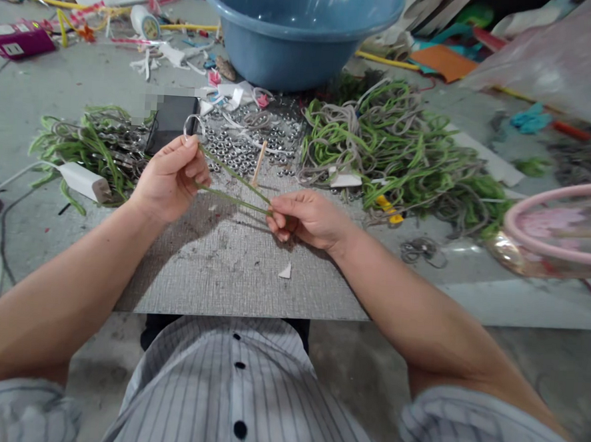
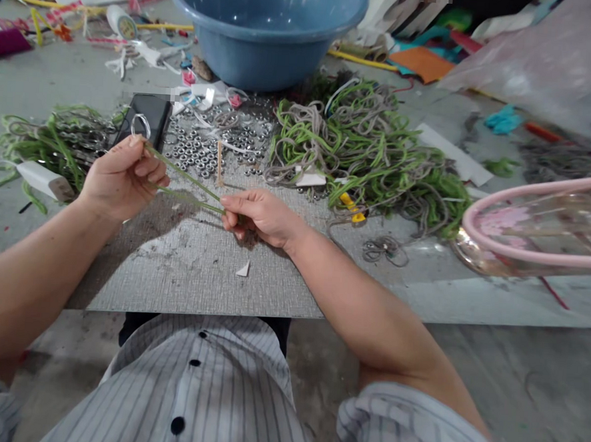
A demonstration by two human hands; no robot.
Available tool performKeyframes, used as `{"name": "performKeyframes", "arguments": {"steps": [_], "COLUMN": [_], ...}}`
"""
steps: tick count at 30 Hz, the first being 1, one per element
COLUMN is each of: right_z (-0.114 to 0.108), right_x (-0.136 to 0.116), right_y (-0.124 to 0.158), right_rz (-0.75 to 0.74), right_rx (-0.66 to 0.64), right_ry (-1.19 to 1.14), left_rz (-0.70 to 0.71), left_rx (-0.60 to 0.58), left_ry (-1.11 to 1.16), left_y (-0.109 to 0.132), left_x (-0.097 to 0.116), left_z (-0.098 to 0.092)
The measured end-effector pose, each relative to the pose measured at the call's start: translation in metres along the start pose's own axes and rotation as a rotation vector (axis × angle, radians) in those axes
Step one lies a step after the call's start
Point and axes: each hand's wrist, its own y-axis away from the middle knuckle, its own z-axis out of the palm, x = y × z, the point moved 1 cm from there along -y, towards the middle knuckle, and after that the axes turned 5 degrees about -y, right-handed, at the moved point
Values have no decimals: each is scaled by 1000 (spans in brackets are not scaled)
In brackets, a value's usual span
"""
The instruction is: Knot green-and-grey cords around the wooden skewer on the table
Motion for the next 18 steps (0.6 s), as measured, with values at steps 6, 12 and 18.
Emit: {"name": "performKeyframes", "arguments": {"steps": [6,12,18], "right_z": [1,6,9], "right_x": [3,2,3], "right_y": [1,2,2], "right_rz": [25,-6,-43], "right_rx": [58,25,-23], "right_ry": [102,355,450], "left_rz": [2,24,-62], "left_rx": [11,-15,-93], "left_ry": [26,116,119], "left_y": [-1,1,6], "left_x": [-7,-3,7], "left_z": [-3,2,5]}}
